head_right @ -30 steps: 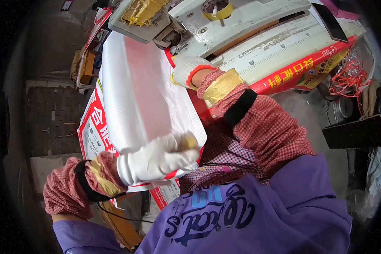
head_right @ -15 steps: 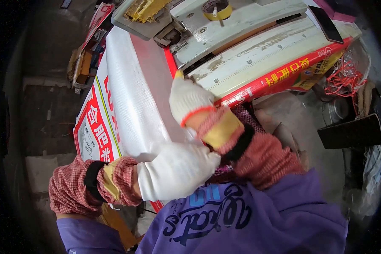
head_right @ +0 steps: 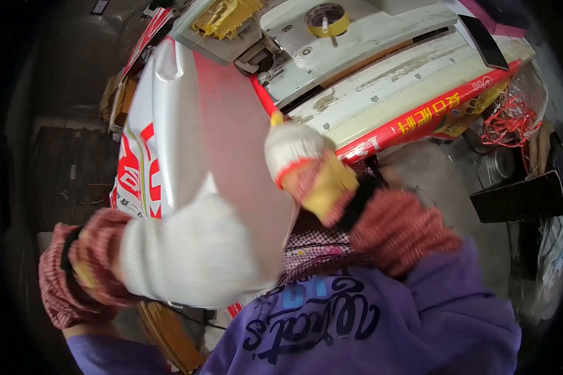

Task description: The recorder is using an industrial sewing machine to seal the tops of large plastic fertilizer sacks.

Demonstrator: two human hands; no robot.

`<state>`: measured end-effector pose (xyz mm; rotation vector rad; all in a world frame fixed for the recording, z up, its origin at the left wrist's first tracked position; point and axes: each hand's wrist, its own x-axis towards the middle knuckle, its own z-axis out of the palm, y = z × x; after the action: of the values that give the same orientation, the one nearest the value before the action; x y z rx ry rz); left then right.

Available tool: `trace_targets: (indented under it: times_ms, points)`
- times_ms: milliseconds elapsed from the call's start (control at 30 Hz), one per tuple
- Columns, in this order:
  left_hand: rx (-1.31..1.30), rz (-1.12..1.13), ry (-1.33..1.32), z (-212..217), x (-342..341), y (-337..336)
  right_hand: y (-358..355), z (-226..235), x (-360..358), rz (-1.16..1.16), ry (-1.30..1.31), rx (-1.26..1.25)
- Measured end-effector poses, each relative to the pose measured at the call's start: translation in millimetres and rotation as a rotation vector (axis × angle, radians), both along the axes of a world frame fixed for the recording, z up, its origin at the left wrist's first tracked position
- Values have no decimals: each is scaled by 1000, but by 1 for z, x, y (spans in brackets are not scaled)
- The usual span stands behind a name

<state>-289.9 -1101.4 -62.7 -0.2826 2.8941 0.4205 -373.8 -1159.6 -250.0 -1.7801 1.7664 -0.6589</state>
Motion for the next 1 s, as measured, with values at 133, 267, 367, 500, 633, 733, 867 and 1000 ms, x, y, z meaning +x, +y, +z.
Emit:
trace_targets:
  times_ms: [133, 267, 367, 500, 633, 733, 867, 1000]
  points:
    - [-203, -98, -293, -11, -37, -18, -35, 26, 0, 39, 228, -250]
    - [-226, 113, -456, -37, -29, -63, -63, 42, -11, 70, 274, 26]
    - [-346, 204, -445, -53, -11, -100, -95, 32, -7, 343, 239, -20]
    - [-471, 317, -409, -61, -2, -153, -93, 16, -16, 180, -1032, 65]
    - [-677, 419, -401, -85, 28, -211, -88, -3, 11, 191, -1462, 153]
    - [-601, 484, -268, -58, 63, -212, -71, 34, 19, 290, -1062, 96]
    - [-513, 247, -173, 22, 94, -122, -73, 37, 23, 151, -23, -619]
    - [-1102, 360, -9, 124, 126, -48, -84, 54, 56, 241, 330, -636]
